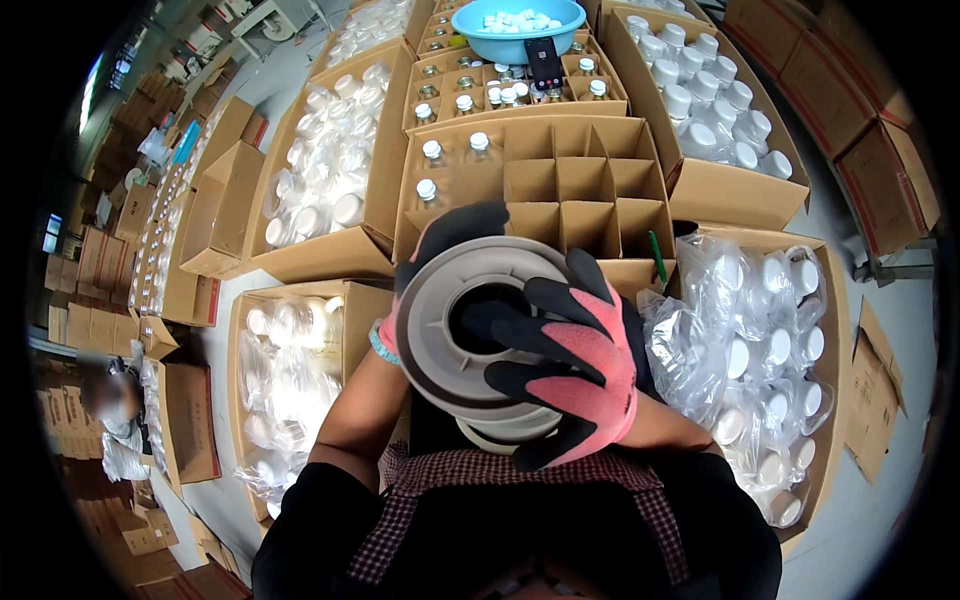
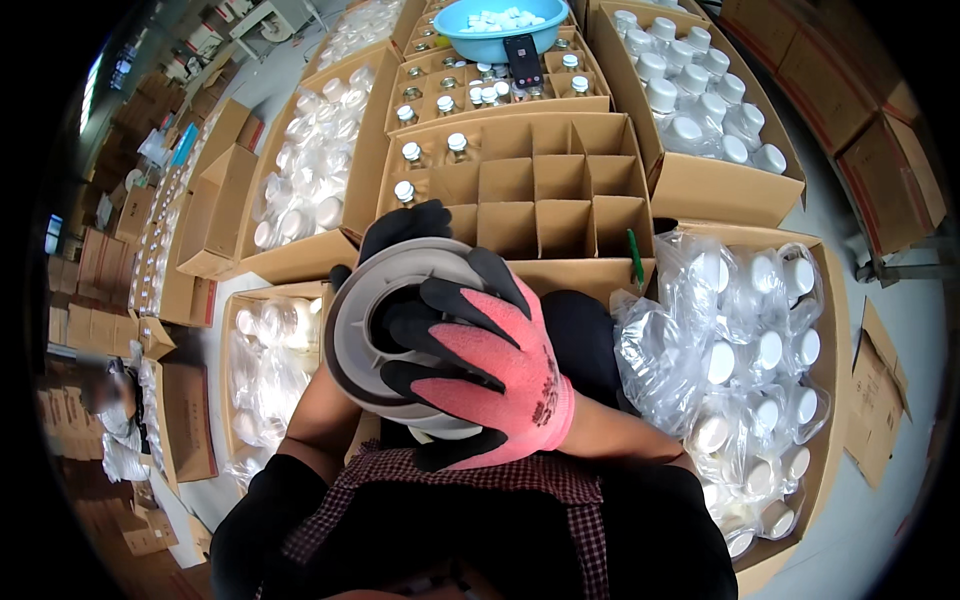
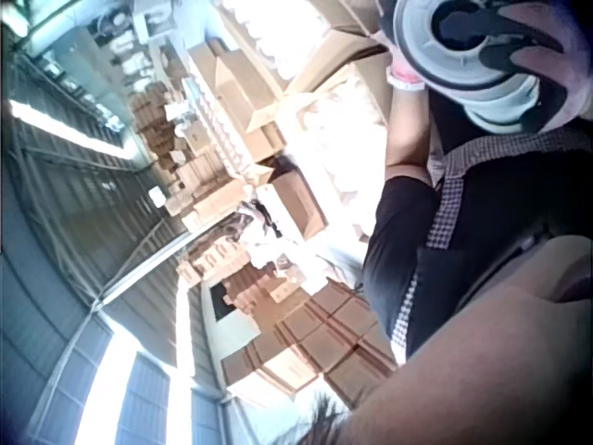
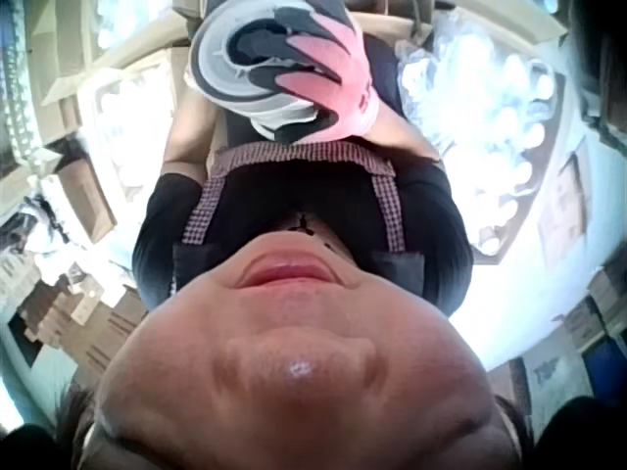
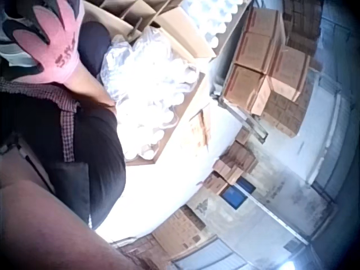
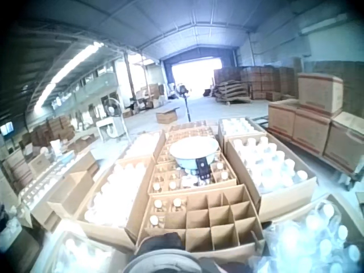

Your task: The person assembles a thermal flask by inserting a metal liner into a plastic body, attaching a lid, and placing the flask into a plastic bag before storing it in a cardboard box.

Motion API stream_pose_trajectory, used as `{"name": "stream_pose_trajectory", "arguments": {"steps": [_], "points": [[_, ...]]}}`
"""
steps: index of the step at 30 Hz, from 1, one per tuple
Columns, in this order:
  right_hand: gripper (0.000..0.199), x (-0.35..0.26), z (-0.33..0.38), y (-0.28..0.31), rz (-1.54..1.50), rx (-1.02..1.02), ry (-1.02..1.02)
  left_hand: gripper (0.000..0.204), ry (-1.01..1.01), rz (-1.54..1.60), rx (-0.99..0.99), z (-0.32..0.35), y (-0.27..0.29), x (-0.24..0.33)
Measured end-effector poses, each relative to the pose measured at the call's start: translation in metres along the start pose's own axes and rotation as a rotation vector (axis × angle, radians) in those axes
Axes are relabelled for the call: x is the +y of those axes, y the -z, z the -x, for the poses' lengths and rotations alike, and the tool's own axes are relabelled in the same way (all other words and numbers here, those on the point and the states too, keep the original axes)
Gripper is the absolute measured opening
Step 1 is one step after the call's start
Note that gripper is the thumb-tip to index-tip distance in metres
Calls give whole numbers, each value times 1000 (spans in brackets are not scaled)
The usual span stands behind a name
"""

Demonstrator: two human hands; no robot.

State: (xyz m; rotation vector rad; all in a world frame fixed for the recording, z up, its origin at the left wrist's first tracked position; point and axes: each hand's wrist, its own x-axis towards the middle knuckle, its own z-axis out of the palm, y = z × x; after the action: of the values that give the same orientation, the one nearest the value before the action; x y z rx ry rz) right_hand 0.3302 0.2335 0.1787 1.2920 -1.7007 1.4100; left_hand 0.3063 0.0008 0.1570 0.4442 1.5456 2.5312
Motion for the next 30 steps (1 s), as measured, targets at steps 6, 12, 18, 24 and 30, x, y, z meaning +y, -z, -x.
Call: {"name": "stream_pose_trajectory", "arguments": {"steps": [6,12,18,24,30], "points": [[60,84,-24,-17,-1558,-3,-820,99,-682,-1399,-178,29,-63,66],[86,153,-93,-60,-1509,21,-947,92,-535,-1312,302,-42,-54,111],[82,163,-39,-110,55,180,-341,49,-60,-237,521,-62,58,32],[54,218,-33,-106,127,-292,-1010,38,-239,-251,694,-70,101,-46],[51,199,-32,-129,292,-3,-569,43,-288,-610,770,-63,115,-63]]}}
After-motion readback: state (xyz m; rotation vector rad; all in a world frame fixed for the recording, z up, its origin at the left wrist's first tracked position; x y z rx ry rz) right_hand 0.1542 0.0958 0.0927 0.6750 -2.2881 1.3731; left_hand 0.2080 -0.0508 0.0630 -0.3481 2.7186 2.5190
